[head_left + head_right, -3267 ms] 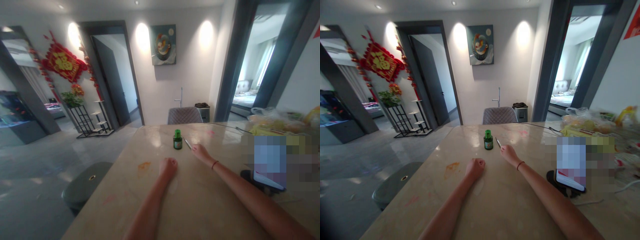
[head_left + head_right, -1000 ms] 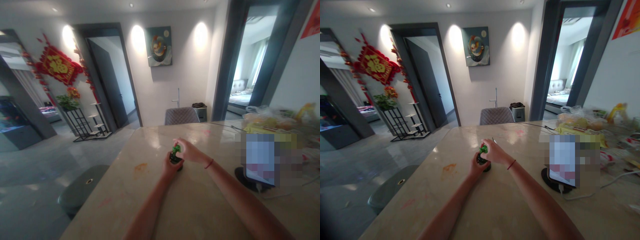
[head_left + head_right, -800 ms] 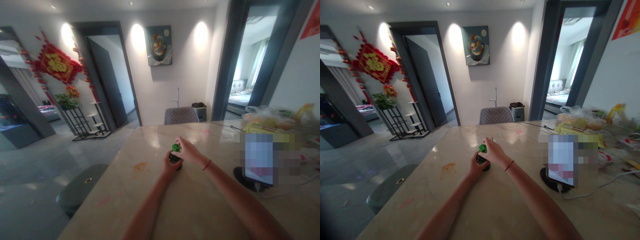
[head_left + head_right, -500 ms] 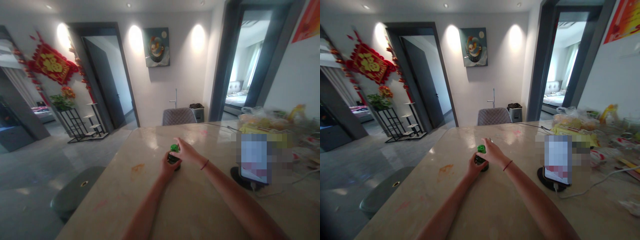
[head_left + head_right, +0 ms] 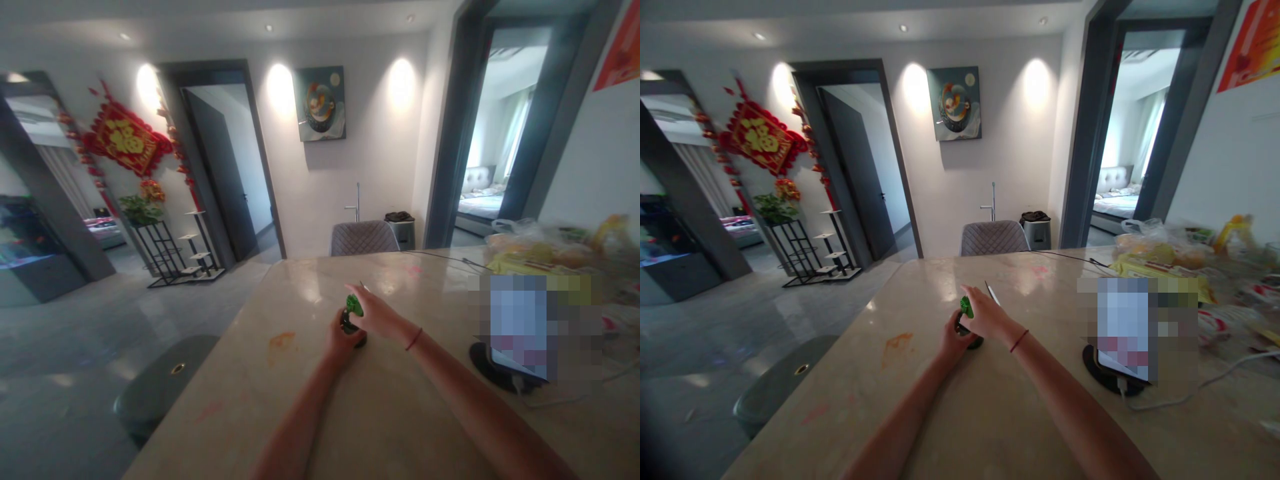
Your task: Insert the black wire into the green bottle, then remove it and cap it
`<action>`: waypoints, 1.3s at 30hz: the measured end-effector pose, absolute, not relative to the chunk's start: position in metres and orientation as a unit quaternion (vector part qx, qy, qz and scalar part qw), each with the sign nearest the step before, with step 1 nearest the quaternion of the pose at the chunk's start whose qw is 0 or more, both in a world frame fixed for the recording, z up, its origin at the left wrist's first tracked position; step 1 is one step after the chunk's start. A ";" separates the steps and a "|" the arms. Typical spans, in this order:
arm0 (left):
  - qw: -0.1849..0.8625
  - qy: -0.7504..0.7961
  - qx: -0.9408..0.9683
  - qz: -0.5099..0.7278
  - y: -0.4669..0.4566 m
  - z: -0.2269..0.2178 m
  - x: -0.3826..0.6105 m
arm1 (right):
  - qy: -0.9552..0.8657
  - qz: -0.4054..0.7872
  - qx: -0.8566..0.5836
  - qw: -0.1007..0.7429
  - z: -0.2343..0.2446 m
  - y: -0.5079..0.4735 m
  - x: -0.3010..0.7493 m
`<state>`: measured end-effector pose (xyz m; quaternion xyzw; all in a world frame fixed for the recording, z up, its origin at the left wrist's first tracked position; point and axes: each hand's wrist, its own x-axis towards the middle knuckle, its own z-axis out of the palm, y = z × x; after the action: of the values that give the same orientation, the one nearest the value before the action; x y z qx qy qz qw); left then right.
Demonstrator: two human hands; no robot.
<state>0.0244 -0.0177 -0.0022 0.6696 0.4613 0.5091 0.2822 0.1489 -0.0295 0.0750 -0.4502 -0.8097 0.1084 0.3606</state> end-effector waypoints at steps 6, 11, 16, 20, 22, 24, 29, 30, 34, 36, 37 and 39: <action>0.279 0.467 0.668 0.508 -0.018 -0.001 0.024 | -0.794 0.078 -0.494 0.346 0.076 -0.030 0.151; 0.291 0.456 0.667 0.513 -0.019 0.000 0.024 | -0.802 0.086 -0.473 0.353 0.076 -0.029 0.153; 0.305 0.454 0.662 0.513 -0.019 -0.001 0.025 | -0.798 0.101 -0.468 0.365 0.075 -0.025 0.157; 0.314 0.440 0.666 0.514 -0.018 -0.002 0.025 | -0.815 0.112 -0.427 0.375 0.073 -0.024 0.159; 0.316 0.444 0.665 0.511 -0.019 -0.001 0.025 | -0.795 0.093 -0.461 0.385 0.071 -0.025 0.158; 0.313 0.453 0.663 0.506 -0.019 -0.001 0.025 | -0.779 0.078 -0.488 0.386 0.071 -0.025 0.156; 0.306 0.442 0.673 0.509 -0.019 0.000 0.025 | -0.794 0.103 -0.456 0.389 0.074 -0.029 0.154; 0.306 0.443 0.672 0.508 -0.019 -0.001 0.025 | -0.792 0.107 -0.456 0.391 0.075 -0.029 0.154; 0.308 0.449 0.667 0.508 -0.019 -0.001 0.025 | -0.788 0.109 -0.479 0.370 0.076 -0.030 0.155; 0.314 0.444 0.666 0.510 -0.019 0.000 0.025 | -0.794 0.116 -0.466 0.372 0.075 -0.029 0.156; 0.319 0.442 0.664 0.512 -0.019 0.000 0.025 | -0.797 0.121 -0.454 0.378 0.075 -0.028 0.157; 0.323 0.442 0.660 0.514 -0.020 0.000 0.026 | -0.803 0.129 -0.438 0.383 0.075 -0.027 0.159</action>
<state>0.0256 -0.0196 0.0004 0.6604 0.4416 0.5145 0.3227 0.1587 -0.0269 0.0746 -0.4381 -0.8028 0.1290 0.3833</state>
